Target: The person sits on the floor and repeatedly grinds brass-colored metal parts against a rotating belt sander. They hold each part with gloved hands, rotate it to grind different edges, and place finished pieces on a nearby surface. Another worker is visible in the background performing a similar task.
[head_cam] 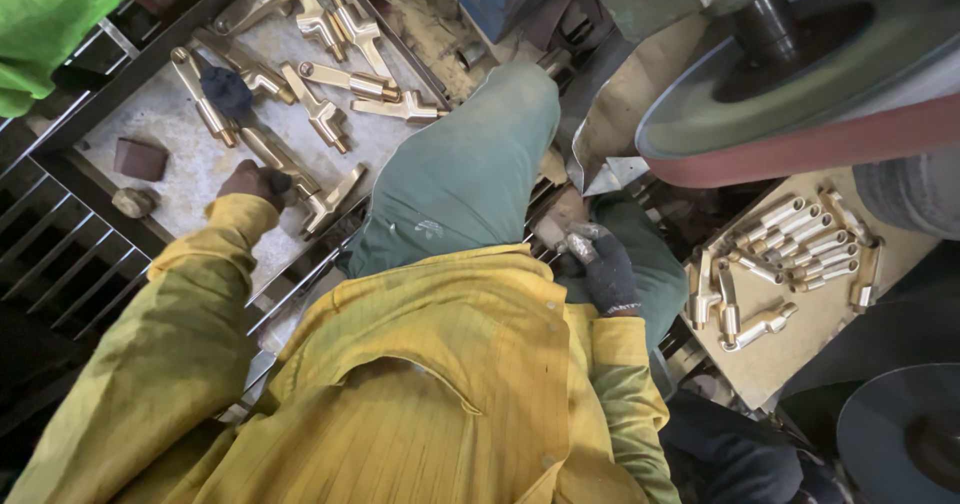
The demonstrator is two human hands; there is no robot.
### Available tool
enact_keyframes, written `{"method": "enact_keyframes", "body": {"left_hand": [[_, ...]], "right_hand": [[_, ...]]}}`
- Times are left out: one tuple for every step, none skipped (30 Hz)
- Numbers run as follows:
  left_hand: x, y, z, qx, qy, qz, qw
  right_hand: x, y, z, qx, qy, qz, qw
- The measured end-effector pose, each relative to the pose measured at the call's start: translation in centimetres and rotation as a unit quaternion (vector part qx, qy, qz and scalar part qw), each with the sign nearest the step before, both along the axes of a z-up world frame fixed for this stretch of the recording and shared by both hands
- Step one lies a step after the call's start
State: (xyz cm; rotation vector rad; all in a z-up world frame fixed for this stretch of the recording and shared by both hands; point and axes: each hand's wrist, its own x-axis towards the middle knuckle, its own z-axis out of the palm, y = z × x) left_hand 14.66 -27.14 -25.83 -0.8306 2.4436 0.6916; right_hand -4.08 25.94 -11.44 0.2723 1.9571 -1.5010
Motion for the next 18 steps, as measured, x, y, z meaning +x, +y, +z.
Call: {"method": "enact_keyframes", "body": {"left_hand": [[-0.1,-0.7,0.2,0.027,-0.046,-0.007,0.999],[-0.6,-1.5,0.3,0.053,-0.091,-0.014,0.994],[-0.9,-2.1,0.3,0.08,-0.136,-0.02,0.987],[-1.3,-2.6,0.3,0.056,-0.096,-0.059,0.992],[-1.7,-3.1,0.2,0.032,-0.056,-0.098,0.993],[-1.9,-3.6,0.3,0.008,-0.016,-0.138,0.99],[-2.1,-4.0,0.2,0.016,0.009,-0.019,1.0],[-2.2,-4.6,0.3,0.024,0.032,0.1,0.994],[-2.2,-5.2,0.4,0.038,0.05,0.158,0.985],[-2.2,-5.5,0.5,0.052,0.066,0.216,0.973],[-2.4,-5.8,0.5,0.007,0.1,0.195,0.976],[-2.6,-6.2,0.6,-0.038,0.134,0.173,0.975],[-2.8,-6.5,0.7,-0.083,0.168,0.15,0.971],[-3.3,-6.8,0.7,-0.085,0.193,0.15,0.966],[-3.8,-7.0,0.6,-0.085,0.217,0.148,0.961],[-4.2,-7.2,0.4,-0.086,0.242,0.147,0.955],[-4.9,-7.1,0.1,-0.084,0.24,0.13,0.958],[-5.5,-7.0,-0.3,-0.082,0.239,0.113,0.961]], "right_hand": [[0.0,0.0,-0.1,-0.001,0.0,-0.004,1.0],[-0.1,0.0,-0.2,-0.003,0.001,-0.008,1.0],[-0.1,0.0,-0.3,-0.004,0.0,-0.012,1.0],[-0.2,0.1,-0.3,-0.007,0.004,-0.006,1.0],[-0.2,0.1,-0.3,-0.011,0.006,-0.001,1.0],[-0.2,0.0,-0.3,-0.015,0.009,0.005,1.0],[-0.2,0.0,-0.3,-0.012,0.001,0.0,1.0],[-0.2,0.0,-0.3,-0.009,-0.008,-0.005,1.0],[-0.1,0.1,-0.2,-0.004,-0.016,-0.01,1.0],[0.0,0.1,-0.2,0.004,-0.001,0.003,1.0],[0.0,0.1,-0.1,0.012,0.015,0.015,1.0],[-0.1,0.0,0.0,0.02,0.032,0.028,0.999],[-0.1,0.0,0.0,0.017,0.03,0.027,0.999],[-0.2,-0.1,0.0,0.015,0.029,0.026,0.999],[-0.1,-0.1,0.0,0.014,0.027,0.024,0.999],[-0.1,-0.1,-0.2,0.01,0.012,0.017,1.0],[-0.1,-0.1,-0.2,0.008,-0.002,0.01,1.0],[0.0,0.0,-0.2,0.005,-0.017,0.002,1.0]]}}
